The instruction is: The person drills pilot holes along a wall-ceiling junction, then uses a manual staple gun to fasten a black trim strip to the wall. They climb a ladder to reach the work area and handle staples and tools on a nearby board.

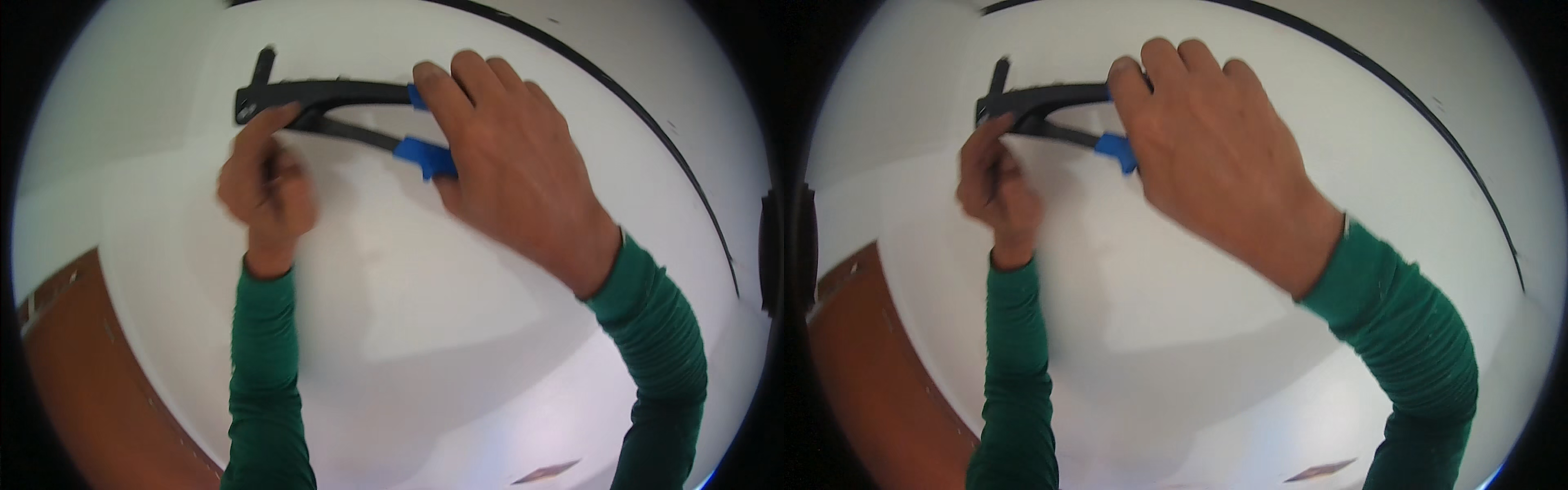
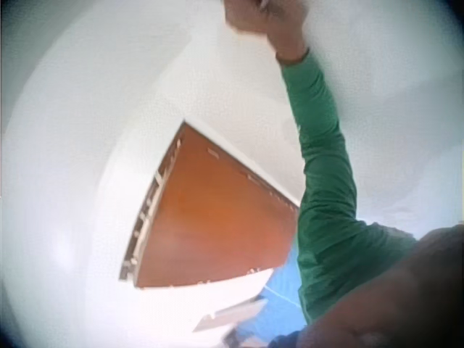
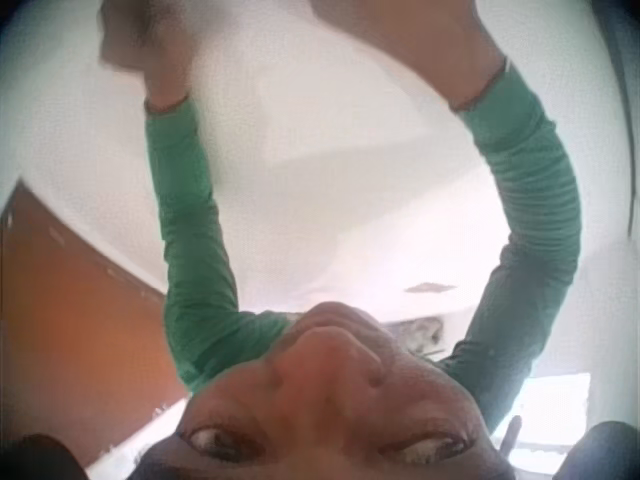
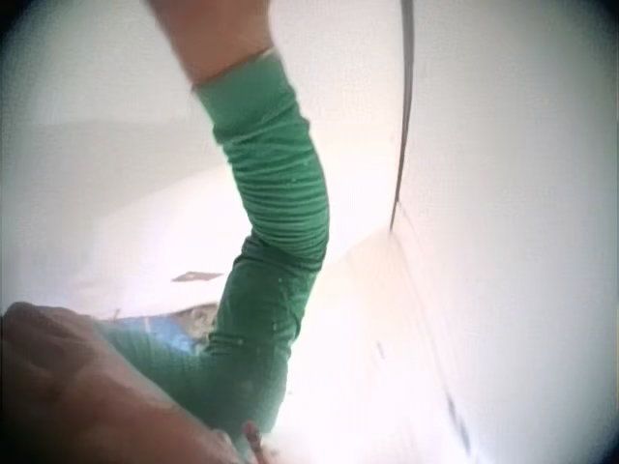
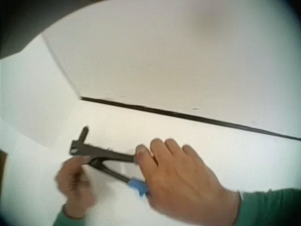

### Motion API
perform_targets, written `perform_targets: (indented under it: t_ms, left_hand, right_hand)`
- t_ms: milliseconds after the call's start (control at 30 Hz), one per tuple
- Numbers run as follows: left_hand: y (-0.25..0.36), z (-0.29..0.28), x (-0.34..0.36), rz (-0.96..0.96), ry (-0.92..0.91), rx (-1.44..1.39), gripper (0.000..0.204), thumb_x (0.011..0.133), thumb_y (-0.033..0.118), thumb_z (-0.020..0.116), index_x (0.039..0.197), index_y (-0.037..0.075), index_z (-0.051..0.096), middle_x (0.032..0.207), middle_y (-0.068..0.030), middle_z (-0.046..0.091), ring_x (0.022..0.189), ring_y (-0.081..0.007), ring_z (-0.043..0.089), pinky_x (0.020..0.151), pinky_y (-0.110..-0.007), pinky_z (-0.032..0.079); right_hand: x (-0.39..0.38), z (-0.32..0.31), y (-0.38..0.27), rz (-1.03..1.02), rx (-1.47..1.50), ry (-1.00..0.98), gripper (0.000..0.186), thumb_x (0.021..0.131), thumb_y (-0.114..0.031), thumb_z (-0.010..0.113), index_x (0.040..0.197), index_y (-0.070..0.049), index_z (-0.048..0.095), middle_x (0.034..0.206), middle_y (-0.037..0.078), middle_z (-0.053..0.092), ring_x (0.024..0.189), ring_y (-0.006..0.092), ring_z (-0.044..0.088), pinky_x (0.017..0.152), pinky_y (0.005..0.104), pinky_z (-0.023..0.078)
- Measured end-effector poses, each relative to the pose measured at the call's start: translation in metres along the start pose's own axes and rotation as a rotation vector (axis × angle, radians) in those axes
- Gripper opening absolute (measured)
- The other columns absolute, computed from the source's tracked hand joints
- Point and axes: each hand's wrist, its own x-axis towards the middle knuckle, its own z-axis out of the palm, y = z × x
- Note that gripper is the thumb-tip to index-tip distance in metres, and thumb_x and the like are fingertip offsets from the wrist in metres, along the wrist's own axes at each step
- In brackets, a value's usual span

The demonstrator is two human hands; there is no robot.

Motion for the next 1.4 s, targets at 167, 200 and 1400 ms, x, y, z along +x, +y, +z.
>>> perform_targets:
  t_ms: [167, 200, 1400]
  left_hand:
    - [0.069, 0.001, -0.036, -0.025, 0.205, -0.101, 0.032, 0.102, 0.028, 0.061, 0.106, -0.003, 0.07, 0.075, -0.0038, 0.062, 0.058, -0.0179, 0.051, 0.058, -0.035, 0.047]
    - [0.087, 0.006, -0.043, 0.022, 0.111, -0.121, 0.027, 0.099, 0.025, 0.062, 0.102, -0.001, 0.069, 0.075, -0.0035, 0.061, 0.059, -0.0203, 0.052, 0.059, -0.037, 0.048]
    - [0.652, -0.191, -0.334, -1.14, -1.924, -1.324, 0.026, 0.09, 0.015, 0.074, 0.111, 0.001, 0.07, 0.087, -0.0189, 0.073, 0.073, -0.0363, 0.072, 0.069, -0.042, 0.056]
  right_hand:
    - [-0.1, -0.092, 0.012, 0.321, 0.092, -0.206, 0.066, 0.062, 0.005, 0.072, 0.127, 0.0, 0.059, 0.096, 0.016, 0.052, 0.085, 0.0329, 0.057, 0.07, 0.0437, 0.048]
    - [-0.124, -0.108, 0.01, 0.372, 0.094, -0.211, 0.064, 0.064, 0.001, 0.077, 0.126, 0.003, 0.06, 0.096, 0.016, 0.051, 0.086, 0.0326, 0.056, 0.072, 0.0428, 0.046]
    - [-0.447, -0.554, -0.382, 2.729, -0.744, -0.447, 0.058, 0.075, -0.016, 0.076, 0.127, 0.002, 0.06, 0.103, 0.013, 0.071, 0.091, 0.0244, 0.067, 0.083, 0.037, 0.053]
